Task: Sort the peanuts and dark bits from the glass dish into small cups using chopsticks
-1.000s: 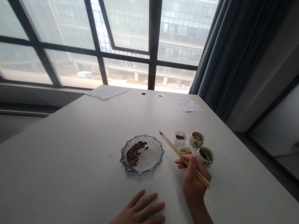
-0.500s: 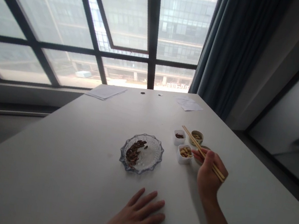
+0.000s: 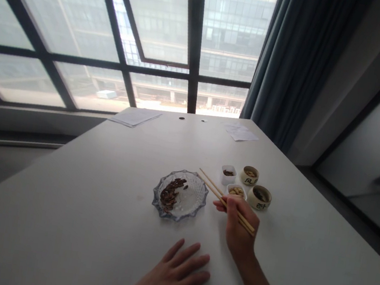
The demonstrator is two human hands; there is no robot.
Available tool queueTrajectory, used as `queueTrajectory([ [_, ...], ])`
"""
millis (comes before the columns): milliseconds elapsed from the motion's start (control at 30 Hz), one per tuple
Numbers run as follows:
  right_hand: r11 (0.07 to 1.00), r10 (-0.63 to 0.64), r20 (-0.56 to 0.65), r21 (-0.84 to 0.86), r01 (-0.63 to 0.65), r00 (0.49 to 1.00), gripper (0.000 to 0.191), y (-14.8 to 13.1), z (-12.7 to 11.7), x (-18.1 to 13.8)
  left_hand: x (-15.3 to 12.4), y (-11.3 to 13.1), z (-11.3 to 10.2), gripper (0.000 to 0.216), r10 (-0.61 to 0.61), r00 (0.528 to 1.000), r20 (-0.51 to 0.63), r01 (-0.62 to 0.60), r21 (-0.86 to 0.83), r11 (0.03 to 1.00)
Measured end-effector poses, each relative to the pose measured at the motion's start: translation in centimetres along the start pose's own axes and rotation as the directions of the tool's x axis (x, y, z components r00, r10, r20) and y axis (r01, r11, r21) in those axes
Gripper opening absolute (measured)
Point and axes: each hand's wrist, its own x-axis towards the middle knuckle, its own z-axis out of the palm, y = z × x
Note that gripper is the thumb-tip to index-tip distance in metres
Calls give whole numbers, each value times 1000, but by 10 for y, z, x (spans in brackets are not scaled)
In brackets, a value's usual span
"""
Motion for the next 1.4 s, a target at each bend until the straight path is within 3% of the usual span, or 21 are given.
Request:
queueTrajectory([
  [133, 998, 64, 140, -20, -62, 988, 26, 7, 9, -11, -1, 0, 6, 42, -30, 999, 25, 31, -16, 999],
  [333, 991, 125, 244, -66, -113, 962, 26, 12, 13, -16, -2, 0, 6, 42, -23, 999, 25, 24, -44, 999],
  [667, 989, 149, 297, -65, -136, 943, 34, 12, 15, -19, -1, 1, 4, 41, -17, 1000, 17, 17, -31, 999],
  [1000, 990, 127, 322, -101, -99, 938, 29, 8, 17, -17, 1, 0, -1, 40, -15, 1000, 12, 15, -16, 1000],
  [1400, 986, 136, 315, -133, -98, 939, 39, 7, 15, -16, 1, 1, -3, 41, 4, 1000, -9, -4, 32, 999],
])
